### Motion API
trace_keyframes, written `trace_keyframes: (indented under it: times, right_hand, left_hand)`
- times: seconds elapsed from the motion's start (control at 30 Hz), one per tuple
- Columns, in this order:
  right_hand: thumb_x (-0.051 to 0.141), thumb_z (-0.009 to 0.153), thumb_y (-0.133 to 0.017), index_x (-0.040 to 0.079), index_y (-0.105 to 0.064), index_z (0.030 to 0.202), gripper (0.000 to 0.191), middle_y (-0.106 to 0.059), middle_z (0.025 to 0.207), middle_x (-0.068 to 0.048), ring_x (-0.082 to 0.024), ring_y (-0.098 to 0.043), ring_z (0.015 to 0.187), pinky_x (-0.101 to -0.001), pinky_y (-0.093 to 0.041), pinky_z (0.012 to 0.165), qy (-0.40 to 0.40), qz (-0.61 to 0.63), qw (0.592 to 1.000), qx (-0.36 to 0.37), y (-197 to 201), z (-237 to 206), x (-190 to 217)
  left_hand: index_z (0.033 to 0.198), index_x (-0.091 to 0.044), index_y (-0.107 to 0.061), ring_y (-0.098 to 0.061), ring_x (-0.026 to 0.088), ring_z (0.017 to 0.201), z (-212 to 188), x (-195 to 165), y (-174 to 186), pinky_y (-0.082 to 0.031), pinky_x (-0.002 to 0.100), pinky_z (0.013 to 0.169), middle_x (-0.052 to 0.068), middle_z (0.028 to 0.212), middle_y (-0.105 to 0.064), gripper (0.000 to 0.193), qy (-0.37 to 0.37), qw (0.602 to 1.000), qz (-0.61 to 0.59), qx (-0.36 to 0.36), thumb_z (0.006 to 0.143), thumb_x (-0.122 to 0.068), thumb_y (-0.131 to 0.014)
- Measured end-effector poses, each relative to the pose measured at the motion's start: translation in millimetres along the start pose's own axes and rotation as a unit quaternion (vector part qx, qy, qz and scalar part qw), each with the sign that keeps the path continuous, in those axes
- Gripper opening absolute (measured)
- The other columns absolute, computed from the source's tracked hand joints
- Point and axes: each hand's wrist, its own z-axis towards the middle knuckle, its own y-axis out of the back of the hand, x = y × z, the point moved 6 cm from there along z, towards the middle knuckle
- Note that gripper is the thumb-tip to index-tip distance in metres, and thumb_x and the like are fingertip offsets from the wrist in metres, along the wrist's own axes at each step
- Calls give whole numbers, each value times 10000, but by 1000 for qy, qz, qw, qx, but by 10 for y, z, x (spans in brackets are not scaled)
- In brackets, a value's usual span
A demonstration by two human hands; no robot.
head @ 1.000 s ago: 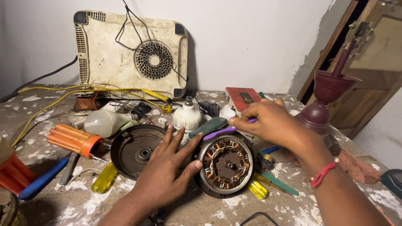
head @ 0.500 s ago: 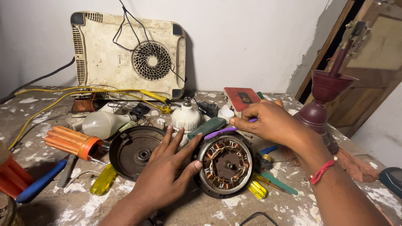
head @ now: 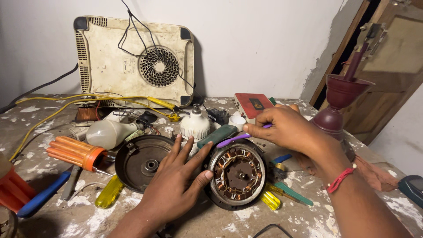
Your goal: The person holds a disassembled fan motor stator on a cluttered workbench and brushes dust and debris out of its copper windings and slots using a toothbrush, rotating the motor to reach different sections throughout the clip.
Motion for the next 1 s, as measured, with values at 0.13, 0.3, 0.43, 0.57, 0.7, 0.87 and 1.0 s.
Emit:
trace_keyframes:
  times: [0.13, 0.3, 0.43, 0.57, 0.7, 0.87, 1.0]
  right_hand:
    - [552, 876, -649, 103, -807, 790, 484, -720, 720, -77, -251, -636, 753, -440, -378, 1007, 14, -14, 1000, -9, -5, 8, 8]
    - [576, 867, -673, 139, -823, 868, 463, -737, 760, -46, -218, -662, 796, -449, -288, 1095, 7, -7, 1000, 8, -79, -19, 135]
    - [532, 862, -641, 148, -827, 879, 427, -716, 753, -59, -215, -637, 807, -472, -290, 1023, 16, -5, 999, 29, -100, -17, 216]
    - [558, 883, -661, 95, -797, 804, 489, -718, 720, -75, -225, -649, 750, -447, -312, 1024, 3, -2, 1000, 18, -27, -20, 164]
    - [553, 859, -654, 93, -775, 742, 490, -717, 724, -78, -262, -646, 724, -407, -454, 894, 20, 7, 1000, -8, 57, -23, 93]
    - [586, 890, -648, 71, -747, 762, 539, -689, 691, -138, -295, -651, 694, -397, -495, 885, -46, -37, 998, 18, 12, -17, -70]
    - [535, 862, -663, 85, -790, 712, 490, -720, 704, -70, -238, -639, 746, -476, -366, 959, 45, -7, 998, -32, 8, -11, 67]
  left_hand:
    - [1616, -363, -358, -15, 396, 1588, 0, 1, 2, -152, 562, 1155, 184, 1699, -200, 682, 9, 1000, -2, 4, 965, -511, -498]
    - [1615, -370, -354, -12, 390, 1591, -3, 9, -9, -151, 565, 1152, 163, 1708, -201, 687, 13, 1000, -3, 6, 960, -522, -495]
    - [1616, -370, -366, -27, 400, 1586, -4, 14, -21, -160, 559, 1154, 186, 1692, -217, 684, 8, 1000, -2, 0, 962, -515, -503]
    - [1608, -353, -386, -55, 399, 1557, -2, 4, -3, -172, 545, 1160, 201, 1679, -252, 664, -7, 1000, 2, -17, 972, -503, -508]
    - [1608, -335, -390, -68, 402, 1540, -9, 3, 5, -178, 535, 1162, 219, 1677, -254, 664, -17, 999, -8, -26, 977, -500, -510]
    - [1610, -341, -387, -61, 407, 1537, 2, 25, -20, -170, 541, 1157, 213, 1678, -254, 670, -13, 1000, -5, -21, 971, -500, -516]
    - [1610, -331, -384, -65, 413, 1536, 1, 21, -16, -174, 547, 1157, 222, 1675, -254, 679, -18, 1000, -7, -25, 968, -502, -523]
